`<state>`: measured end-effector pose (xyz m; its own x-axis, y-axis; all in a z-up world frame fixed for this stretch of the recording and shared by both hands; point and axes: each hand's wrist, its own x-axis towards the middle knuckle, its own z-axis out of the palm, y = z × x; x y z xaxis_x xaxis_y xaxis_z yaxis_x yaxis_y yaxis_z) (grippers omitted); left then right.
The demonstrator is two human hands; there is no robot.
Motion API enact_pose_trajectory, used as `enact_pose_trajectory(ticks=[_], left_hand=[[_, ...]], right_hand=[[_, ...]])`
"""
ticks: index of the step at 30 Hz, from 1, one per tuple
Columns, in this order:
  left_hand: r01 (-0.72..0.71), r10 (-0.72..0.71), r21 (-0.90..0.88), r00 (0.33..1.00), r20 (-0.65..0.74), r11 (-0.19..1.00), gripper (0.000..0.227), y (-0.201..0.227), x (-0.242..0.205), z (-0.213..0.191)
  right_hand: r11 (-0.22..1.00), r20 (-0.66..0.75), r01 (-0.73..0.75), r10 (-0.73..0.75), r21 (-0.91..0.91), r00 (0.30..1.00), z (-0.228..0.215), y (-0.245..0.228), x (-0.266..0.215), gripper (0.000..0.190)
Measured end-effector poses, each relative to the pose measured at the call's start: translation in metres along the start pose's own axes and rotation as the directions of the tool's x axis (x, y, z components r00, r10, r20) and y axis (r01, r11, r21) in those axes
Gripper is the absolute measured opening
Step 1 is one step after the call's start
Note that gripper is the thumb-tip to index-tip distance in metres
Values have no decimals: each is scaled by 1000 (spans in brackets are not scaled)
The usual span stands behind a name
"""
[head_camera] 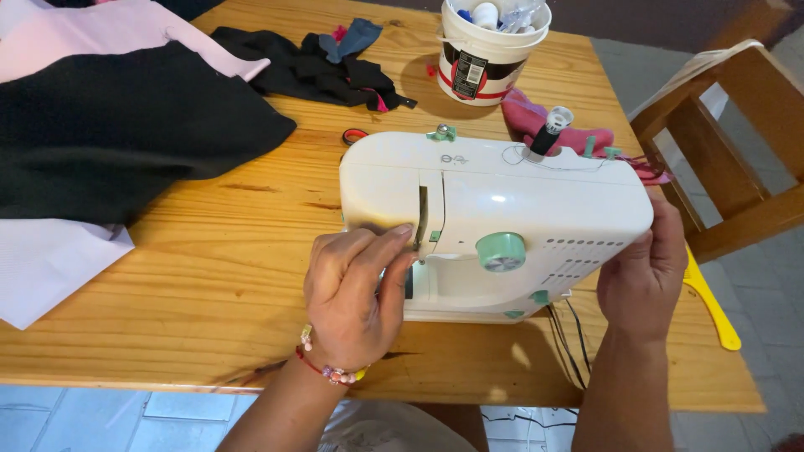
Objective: The person winds a bobbin with black thread and places it on the sewing machine. They then thread the machine, guiding the thread through the tension discs and needle. Finally, they place a small piece of black fabric under the presser foot.
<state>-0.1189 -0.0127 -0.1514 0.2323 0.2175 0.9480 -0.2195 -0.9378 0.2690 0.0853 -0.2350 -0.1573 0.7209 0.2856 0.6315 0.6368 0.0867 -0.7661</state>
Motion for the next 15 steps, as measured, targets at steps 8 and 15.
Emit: enact_pose_trajectory(ticks=[8, 15], left_hand=[[17, -16, -1, 999, 28, 1000, 28, -2, 5, -11], [51, -67, 117, 989, 131, 992, 34, 13, 39, -11]], right_hand=[[946, -38, 203, -200, 254, 979, -7, 17, -3, 48], [956, -4, 200, -204, 213, 979, -7, 9, -6, 51]])
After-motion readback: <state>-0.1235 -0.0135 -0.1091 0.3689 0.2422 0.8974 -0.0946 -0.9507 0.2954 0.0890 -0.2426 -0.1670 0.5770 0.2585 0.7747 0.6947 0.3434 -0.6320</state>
